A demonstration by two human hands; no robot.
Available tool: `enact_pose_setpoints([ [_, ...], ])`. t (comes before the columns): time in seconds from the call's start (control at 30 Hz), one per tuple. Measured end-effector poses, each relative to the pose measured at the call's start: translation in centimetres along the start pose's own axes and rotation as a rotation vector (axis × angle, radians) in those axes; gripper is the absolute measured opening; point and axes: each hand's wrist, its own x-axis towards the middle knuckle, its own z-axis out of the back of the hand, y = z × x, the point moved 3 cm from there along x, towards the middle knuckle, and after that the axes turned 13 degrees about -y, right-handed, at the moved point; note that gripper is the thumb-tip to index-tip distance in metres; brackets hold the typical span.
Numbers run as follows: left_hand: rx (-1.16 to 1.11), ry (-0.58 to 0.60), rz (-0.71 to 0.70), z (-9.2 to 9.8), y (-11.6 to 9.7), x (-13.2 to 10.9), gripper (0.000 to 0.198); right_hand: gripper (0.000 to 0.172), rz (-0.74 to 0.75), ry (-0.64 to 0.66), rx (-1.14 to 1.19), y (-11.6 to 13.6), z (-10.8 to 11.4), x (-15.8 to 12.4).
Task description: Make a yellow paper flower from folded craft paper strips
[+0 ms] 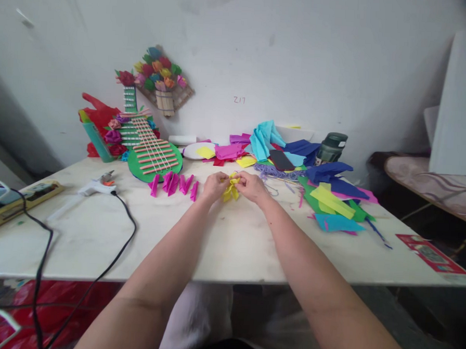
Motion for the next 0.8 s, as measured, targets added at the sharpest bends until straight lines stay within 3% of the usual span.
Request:
enact_pose_setpoints([
  [0.17,0.127,-0.032,-0.031,0.1,-0.4,0.0,0.019,0.015,0.014,-0.057,-0.061,0.4,0.2,0.0],
  [0.27,-0.007,0.0,-0.002,-0.2,-0.1,0.0,0.017,0.015,0.008,-0.058,-0.009,-0.2,-0.1,0.0],
  [0.4,-0.294,0.087,0.079,-0.6,0.4,-0.3,0.021,0.016,-0.022,0.052,0.163,-1.2,-0.8,0.1],
  [0.5,-0.368,0.101,0.113,-0.7,0.6,-0.3,0.021,0.017,-0.026,0.076,0.157,-1.2,-0.8,0.0],
  [0.67,-0.2,0.014,0.082,-0.7,1.1,0.4,0.021,0.022,0.035,0.013,-0.062,0.0,-0.4,-0.2],
  [0.8,-0.072,-0.022,0.045,-0.5,1.1,0.6,0.026,0.019,0.05,-0.019,-0.06,-0.2,-0.8,-0.1],
])
